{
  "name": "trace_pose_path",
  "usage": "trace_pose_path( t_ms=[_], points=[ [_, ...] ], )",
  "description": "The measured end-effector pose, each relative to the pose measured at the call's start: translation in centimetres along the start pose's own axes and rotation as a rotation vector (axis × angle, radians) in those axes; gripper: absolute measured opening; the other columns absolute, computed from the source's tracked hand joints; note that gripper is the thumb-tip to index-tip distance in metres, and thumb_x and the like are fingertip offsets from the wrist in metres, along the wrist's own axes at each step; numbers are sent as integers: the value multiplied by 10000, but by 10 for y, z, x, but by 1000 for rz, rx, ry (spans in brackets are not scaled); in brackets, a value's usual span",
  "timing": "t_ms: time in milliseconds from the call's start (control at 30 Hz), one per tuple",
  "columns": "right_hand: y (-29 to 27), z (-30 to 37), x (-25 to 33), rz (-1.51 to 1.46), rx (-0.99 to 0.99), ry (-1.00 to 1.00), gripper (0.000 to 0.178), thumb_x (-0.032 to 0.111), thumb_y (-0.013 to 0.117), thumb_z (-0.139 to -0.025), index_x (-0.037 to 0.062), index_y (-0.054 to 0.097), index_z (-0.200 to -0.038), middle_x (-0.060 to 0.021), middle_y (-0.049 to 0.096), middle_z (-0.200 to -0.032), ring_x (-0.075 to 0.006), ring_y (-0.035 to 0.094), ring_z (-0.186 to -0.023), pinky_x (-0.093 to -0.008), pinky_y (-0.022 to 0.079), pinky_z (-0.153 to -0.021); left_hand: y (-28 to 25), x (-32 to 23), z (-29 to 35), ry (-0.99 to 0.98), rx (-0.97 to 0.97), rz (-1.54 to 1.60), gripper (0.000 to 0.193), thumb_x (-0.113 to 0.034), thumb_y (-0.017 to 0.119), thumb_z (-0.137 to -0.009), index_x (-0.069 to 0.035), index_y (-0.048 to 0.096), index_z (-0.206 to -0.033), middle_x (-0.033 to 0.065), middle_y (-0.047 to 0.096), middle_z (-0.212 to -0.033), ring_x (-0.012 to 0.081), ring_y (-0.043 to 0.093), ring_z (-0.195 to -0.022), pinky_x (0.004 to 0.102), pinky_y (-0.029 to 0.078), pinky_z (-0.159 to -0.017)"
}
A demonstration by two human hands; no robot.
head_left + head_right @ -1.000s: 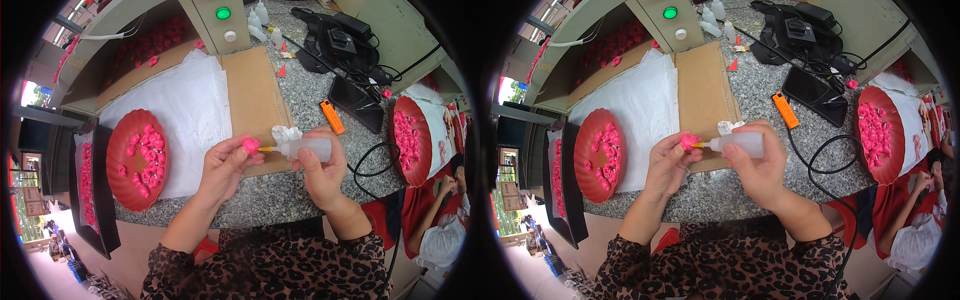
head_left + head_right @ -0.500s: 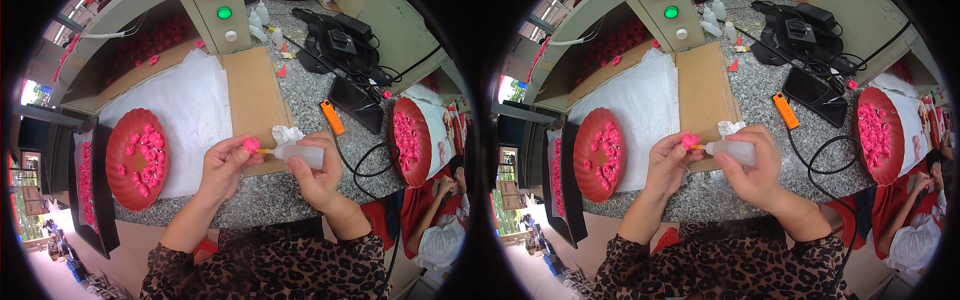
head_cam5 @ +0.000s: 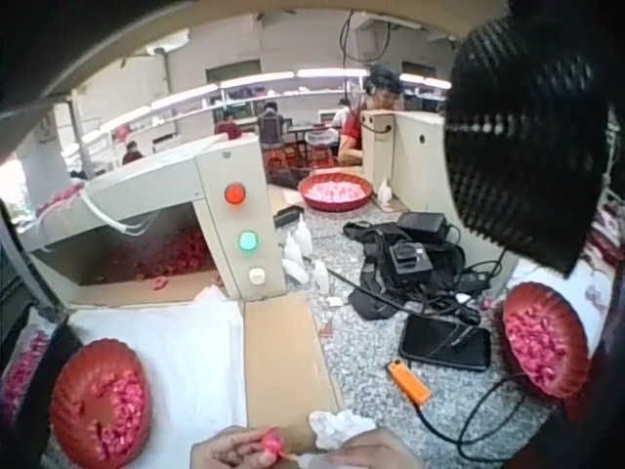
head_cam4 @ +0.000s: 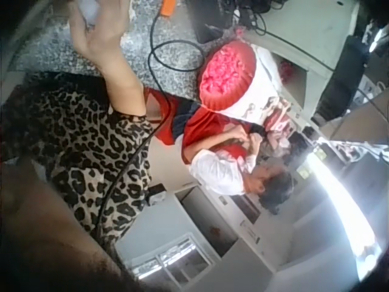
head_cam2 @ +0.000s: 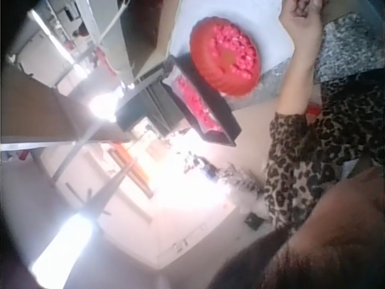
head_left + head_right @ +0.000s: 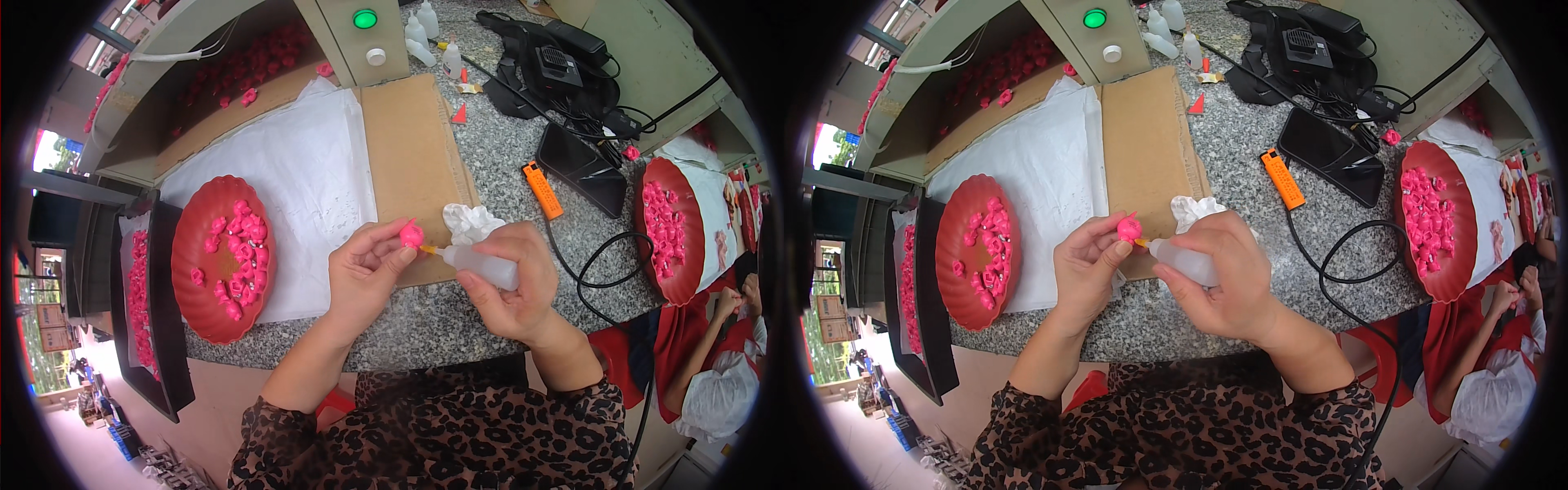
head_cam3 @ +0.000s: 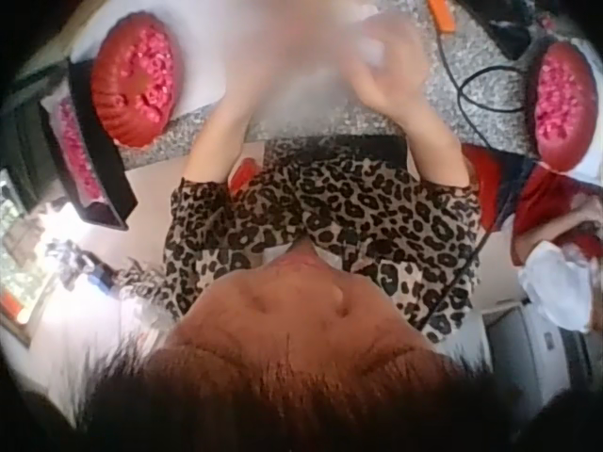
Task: The person applies glue from a small bottle to pink plastic pieces and attaches them to a larger pink base. They repeatedly pick up pieces from a red tray, apply glue, and place them onto the base, working at a cluttered countertop.
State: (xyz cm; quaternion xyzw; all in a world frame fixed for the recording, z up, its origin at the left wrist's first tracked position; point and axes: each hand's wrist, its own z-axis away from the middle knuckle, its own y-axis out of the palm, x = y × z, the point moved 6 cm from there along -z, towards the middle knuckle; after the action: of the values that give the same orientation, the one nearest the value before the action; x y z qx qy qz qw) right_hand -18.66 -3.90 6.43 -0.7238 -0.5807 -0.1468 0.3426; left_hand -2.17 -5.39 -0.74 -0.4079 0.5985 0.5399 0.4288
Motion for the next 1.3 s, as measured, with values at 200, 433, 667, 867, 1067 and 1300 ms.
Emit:
trace_pose_path(
  t_ms=[200,433,667,867,1067,1300],
  points=[
    [-4,7,-23,-445,-171,436,278,36,656,-716,-3,490,-935,-106,554,-802,-190,563,-718,-274,471,-591,0,6,-2,-188,52,142,331,-126,545,-841,43,478,-1119,132,573,-977,184,596,-795,312,508,-728],
    [25,25,-63,-1123,-181,1053,296,51,605,-784,24,468,-1045,-96,560,-942,-144,579,-796,-239,481,-673,6,15,1,-519,130,592,368,-247,445,-898,27,430,-1143,87,550,-856,158,567,-662,292,501,-576],
    [35,27,-65,-1173,-15,1101,335,155,583,-820,-12,477,-1090,-79,573,-903,-135,567,-768,-242,454,-639,6,12,3,-426,238,294,334,-185,476,-885,15,420,-1147,57,519,-830,150,552,-641,290,499,-571],
    [33,18,-58,-1158,71,1073,231,144,536,-824,-8,490,-992,-84,571,-858,-156,571,-754,-278,479,-665,17,5,7,-265,276,44,325,-69,487,-863,17,398,-1164,76,521,-852,153,564,-721,283,501,-653],
    [41,28,-55,-1070,136,1091,165,145,527,-814,13,518,-913,-25,510,-669,-103,486,-572,-241,448,-486,15,4,5,-185,214,31,400,12,484,-841,5,370,-1224,82,526,-895,145,551,-747,276,493,-676],
    [48,39,-59,-944,131,1248,194,221,591,-815,30,594,-847,-17,559,-670,-89,494,-574,-228,429,-492,21,0,10,-19,285,-223,399,30,448,-845,-5,393,-1239,75,461,-947,139,533,-774,251,465,-701]
  ],
)
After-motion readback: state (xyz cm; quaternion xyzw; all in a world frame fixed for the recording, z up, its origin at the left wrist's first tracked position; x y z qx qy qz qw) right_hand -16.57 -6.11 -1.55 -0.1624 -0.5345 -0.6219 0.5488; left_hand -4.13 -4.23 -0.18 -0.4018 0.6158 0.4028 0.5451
